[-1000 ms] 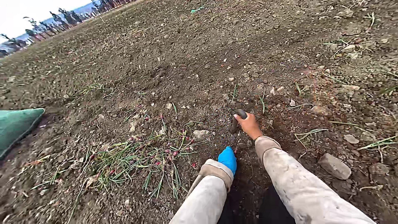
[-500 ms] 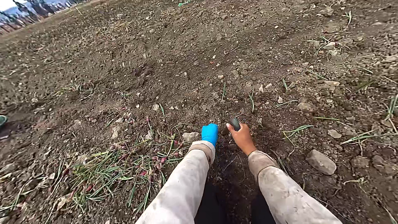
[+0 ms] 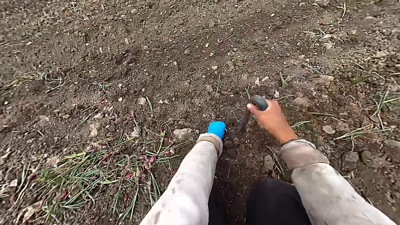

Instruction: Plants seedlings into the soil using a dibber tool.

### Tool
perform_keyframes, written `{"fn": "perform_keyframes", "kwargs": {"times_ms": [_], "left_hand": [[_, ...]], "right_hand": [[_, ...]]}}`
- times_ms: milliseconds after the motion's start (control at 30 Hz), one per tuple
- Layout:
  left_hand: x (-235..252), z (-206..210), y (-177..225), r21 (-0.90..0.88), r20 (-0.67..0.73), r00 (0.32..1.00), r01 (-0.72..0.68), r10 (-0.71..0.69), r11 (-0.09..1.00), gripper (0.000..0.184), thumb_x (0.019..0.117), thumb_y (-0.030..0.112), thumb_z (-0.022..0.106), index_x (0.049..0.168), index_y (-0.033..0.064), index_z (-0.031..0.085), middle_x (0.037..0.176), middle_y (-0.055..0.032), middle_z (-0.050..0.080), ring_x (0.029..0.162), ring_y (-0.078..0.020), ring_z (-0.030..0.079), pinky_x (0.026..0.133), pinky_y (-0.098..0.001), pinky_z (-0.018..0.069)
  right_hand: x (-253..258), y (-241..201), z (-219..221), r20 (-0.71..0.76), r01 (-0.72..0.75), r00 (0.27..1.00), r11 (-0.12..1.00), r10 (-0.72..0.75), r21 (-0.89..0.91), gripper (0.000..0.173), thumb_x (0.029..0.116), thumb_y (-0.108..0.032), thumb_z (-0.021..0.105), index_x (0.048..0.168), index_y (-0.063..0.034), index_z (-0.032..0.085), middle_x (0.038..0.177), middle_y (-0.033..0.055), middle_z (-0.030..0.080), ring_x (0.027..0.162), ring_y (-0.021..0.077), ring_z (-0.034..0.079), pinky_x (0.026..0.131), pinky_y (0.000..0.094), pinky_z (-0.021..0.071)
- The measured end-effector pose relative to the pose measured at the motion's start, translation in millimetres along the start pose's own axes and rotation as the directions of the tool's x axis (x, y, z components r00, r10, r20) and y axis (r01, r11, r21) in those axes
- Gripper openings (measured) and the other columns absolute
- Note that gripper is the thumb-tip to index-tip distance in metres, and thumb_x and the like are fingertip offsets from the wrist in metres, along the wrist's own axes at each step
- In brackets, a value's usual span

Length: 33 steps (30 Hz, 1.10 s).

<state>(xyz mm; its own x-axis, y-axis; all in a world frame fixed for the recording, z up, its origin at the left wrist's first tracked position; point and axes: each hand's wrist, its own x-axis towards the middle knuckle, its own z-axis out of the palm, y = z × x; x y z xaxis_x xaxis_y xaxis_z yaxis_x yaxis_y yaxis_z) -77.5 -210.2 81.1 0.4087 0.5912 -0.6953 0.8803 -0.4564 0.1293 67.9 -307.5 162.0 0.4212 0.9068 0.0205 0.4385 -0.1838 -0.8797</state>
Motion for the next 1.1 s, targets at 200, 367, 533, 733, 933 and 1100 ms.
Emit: {"fn": "perform_keyframes", "kwargs": {"times_ms": [200, 367, 533, 733, 933, 1100], "left_hand": [[8, 25, -46, -0.285, -0.182, 0.983, -0.034, -0.019, 0.958, 0.061, 0.1011, 0.043, 0.065, 0.147, 0.0050, 0.052, 0.144, -0.0205, 0.059, 0.137, -0.0375, 0.054, 0.115, -0.0644, 0.0350], [-116, 56, -117, -0.328, -0.375, 0.917, 0.004, -0.134, 0.945, 0.074, 0.1028, 0.036, 0.063, 0.162, 0.0061, 0.031, 0.159, -0.0238, 0.043, 0.148, -0.0385, 0.041, 0.123, -0.0607, 0.0248], [-217, 160, -206, -0.573, -0.307, 0.888, 0.115, -0.342, 0.812, 0.056, 0.1034, 0.024, 0.062, 0.151, -0.0023, 0.047, 0.145, -0.0286, 0.055, 0.131, -0.0415, 0.057, 0.113, -0.0543, 0.0435], [-224, 190, -206, -0.551, -0.411, 0.784, 0.193, -0.466, 0.812, 0.055, 0.1012, 0.025, 0.064, 0.148, -0.0011, 0.052, 0.147, -0.0291, 0.052, 0.140, -0.0437, 0.049, 0.117, -0.0578, 0.0369], [-140, 229, -203, -0.605, -0.555, 0.482, 0.325, -0.677, 0.727, 0.071, 0.0996, 0.040, 0.066, 0.156, 0.0039, 0.043, 0.165, -0.0251, 0.033, 0.155, -0.0461, 0.024, 0.119, -0.0689, 0.0227], [-125, 264, -216, -0.473, -0.745, 0.386, 0.269, -0.544, 0.839, 0.055, 0.0991, 0.041, 0.053, 0.139, 0.0037, 0.064, 0.153, -0.0249, 0.051, 0.147, -0.0490, 0.040, 0.112, -0.0724, 0.0296]], "right_hand": [[18, 44, 33, 0.023, -0.135, 0.990, 0.986, 0.138, -0.100, 0.034, 0.1014, -0.031, 0.067, 0.098, 0.0034, 0.068, 0.078, 0.0171, 0.062, 0.070, 0.0295, 0.059, 0.069, 0.0519, 0.0500], [-11, 40, 38, -0.100, -0.136, 0.987, 0.989, 0.129, -0.062, 0.037, 0.1019, -0.031, 0.067, 0.108, 0.0058, 0.069, 0.090, 0.0249, 0.067, 0.084, 0.0390, 0.066, 0.079, 0.0592, 0.0511], [-27, 42, 43, -0.122, -0.140, 0.983, 0.989, 0.134, -0.046, 0.039, 0.1020, -0.030, 0.067, 0.108, 0.0082, 0.067, 0.089, 0.0251, 0.066, 0.083, 0.0390, 0.064, 0.080, 0.0585, 0.0499], [-55, 13, 46, -0.335, -0.130, 0.941, 0.959, 0.039, -0.253, 0.059, 0.0905, -0.014, 0.077, 0.138, 0.0059, 0.049, 0.132, 0.0353, 0.055, 0.122, 0.0525, 0.056, 0.102, 0.0658, 0.0439], [-54, -46, 96, 0.129, -0.123, 0.977, 0.948, 0.167, -0.293, 0.054, 0.1006, -0.012, 0.059, 0.149, 0.0038, 0.043, 0.158, 0.0277, 0.036, 0.145, 0.0408, 0.041, 0.117, 0.0515, 0.0382], [44, 9, 149, -0.090, -0.555, 0.808, 0.701, 0.583, -0.448, 0.087, 0.0954, -0.020, 0.067, 0.158, 0.0112, 0.015, 0.165, 0.0361, 0.008, 0.154, 0.0466, 0.019, 0.122, 0.0546, 0.0270]]}}
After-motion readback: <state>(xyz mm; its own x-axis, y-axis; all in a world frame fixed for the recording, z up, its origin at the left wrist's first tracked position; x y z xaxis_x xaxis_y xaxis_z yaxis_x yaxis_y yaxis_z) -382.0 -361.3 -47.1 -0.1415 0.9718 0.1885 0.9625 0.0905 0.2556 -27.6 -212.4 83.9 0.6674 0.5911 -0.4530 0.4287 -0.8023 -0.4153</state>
